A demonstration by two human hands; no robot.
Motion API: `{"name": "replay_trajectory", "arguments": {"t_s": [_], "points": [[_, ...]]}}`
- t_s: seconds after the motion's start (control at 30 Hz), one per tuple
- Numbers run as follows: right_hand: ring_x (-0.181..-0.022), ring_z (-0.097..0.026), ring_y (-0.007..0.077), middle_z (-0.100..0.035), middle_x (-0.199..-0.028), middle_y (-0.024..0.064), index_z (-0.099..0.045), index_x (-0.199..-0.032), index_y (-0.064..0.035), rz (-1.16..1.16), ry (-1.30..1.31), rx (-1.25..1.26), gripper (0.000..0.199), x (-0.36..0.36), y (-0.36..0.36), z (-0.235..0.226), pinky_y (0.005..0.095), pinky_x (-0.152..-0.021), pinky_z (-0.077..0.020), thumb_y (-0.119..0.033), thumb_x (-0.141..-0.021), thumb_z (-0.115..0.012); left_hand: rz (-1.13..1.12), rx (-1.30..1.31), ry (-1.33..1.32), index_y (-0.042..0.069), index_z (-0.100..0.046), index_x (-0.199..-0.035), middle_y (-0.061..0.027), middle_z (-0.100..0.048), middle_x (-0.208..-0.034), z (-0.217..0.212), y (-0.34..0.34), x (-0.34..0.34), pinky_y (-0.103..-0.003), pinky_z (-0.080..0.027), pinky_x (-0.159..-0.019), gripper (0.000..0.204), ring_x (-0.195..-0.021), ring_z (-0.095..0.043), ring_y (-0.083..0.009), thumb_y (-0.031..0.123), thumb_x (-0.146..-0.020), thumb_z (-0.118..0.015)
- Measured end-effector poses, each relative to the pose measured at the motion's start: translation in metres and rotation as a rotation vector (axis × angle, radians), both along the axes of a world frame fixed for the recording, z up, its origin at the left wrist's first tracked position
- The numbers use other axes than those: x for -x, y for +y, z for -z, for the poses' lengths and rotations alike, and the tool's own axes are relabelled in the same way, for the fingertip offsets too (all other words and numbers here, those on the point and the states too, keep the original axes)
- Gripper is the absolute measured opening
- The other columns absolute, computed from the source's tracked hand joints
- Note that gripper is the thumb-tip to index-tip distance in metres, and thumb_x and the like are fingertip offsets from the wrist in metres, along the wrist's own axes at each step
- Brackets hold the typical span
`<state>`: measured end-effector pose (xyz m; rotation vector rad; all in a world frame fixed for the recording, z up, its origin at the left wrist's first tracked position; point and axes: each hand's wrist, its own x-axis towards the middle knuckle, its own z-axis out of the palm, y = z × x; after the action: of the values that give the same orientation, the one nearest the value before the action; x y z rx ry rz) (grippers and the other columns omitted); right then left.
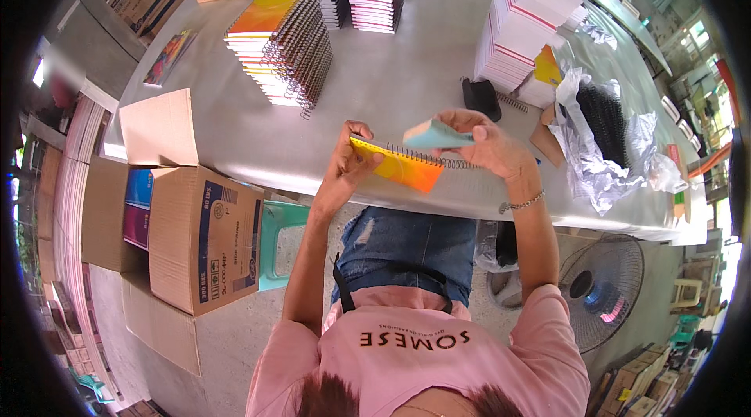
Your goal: The person uses pliers to crimp the ends of a spiral wire binding on a notebook, then uses a cloth to wipe down the binding and cover. They repeat this for multiple notebooks, picking each up from a stack and placing them into new piles after completion.
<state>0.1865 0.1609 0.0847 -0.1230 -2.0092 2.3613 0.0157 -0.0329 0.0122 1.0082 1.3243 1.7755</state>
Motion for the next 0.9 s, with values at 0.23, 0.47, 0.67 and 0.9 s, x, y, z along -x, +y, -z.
{"name": "replay_trajectory", "arguments": {"t_s": [0.23,0.47,0.67,0.9], "points": [[-0.099,-0.055,0.0082,-0.064,-0.109,0.0024,-0.062,-0.122,0.0013,-0.048,0.073,0.069,0.054,-0.008,0.002,0.001,0.0231,-0.09,-0.0433,-0.038,-0.086,-0.071,-0.006,-0.018,0.028,0.012,-0.042,-0.11,0.0011,-0.038,-0.099,0.003,0.003,0.001,-0.024,-0.034,-0.084,0.032,-0.094,-0.04,-0.0088,0.007,-0.088,-0.065],[-0.088,-0.054,0.0051,-0.065,-0.104,0.0015,-0.063,-0.122,-0.0005,0.021,-0.167,-0.314,0.055,-0.006,-0.003,-0.007,0.019,-0.079,-0.0427,-0.042,-0.086,-0.068,0.019,-0.061,0.0,0.011,-0.042,-0.111,0.0005,-0.037,-0.101,0.007,0.003,0.002,-0.024,-0.032,-0.089,0.033,-0.099,-0.04,-0.0092,0.005,-0.088,-0.065],[-0.089,-0.053,0.0042,-0.064,-0.104,0.001,-0.063,-0.122,-0.0011,0.126,-0.098,-0.255,0.062,-0.004,-0.006,-0.004,0.0189,-0.074,-0.0418,-0.048,-0.083,-0.07,0.087,-0.064,-0.032,0.011,-0.041,-0.11,0.0003,-0.035,-0.101,0.004,0.004,0.0,-0.024,-0.034,-0.085,0.033,-0.097,-0.039,-0.008,0.003,-0.087,-0.064],[-0.099,-0.055,0.0087,-0.064,-0.109,0.0025,-0.063,-0.12,-0.0009,0.082,-0.023,-0.023,0.06,-0.016,-0.004,-0.005,0.0226,-0.09,-0.042,-0.048,-0.083,-0.071,0.085,0.041,-0.053,0.012,-0.041,-0.105,0.0005,-0.034,-0.098,-0.006,0.003,-0.001,-0.024,-0.032,-0.085,0.032,-0.095,-0.037,-0.0083,0.004,-0.085,-0.063]]}}
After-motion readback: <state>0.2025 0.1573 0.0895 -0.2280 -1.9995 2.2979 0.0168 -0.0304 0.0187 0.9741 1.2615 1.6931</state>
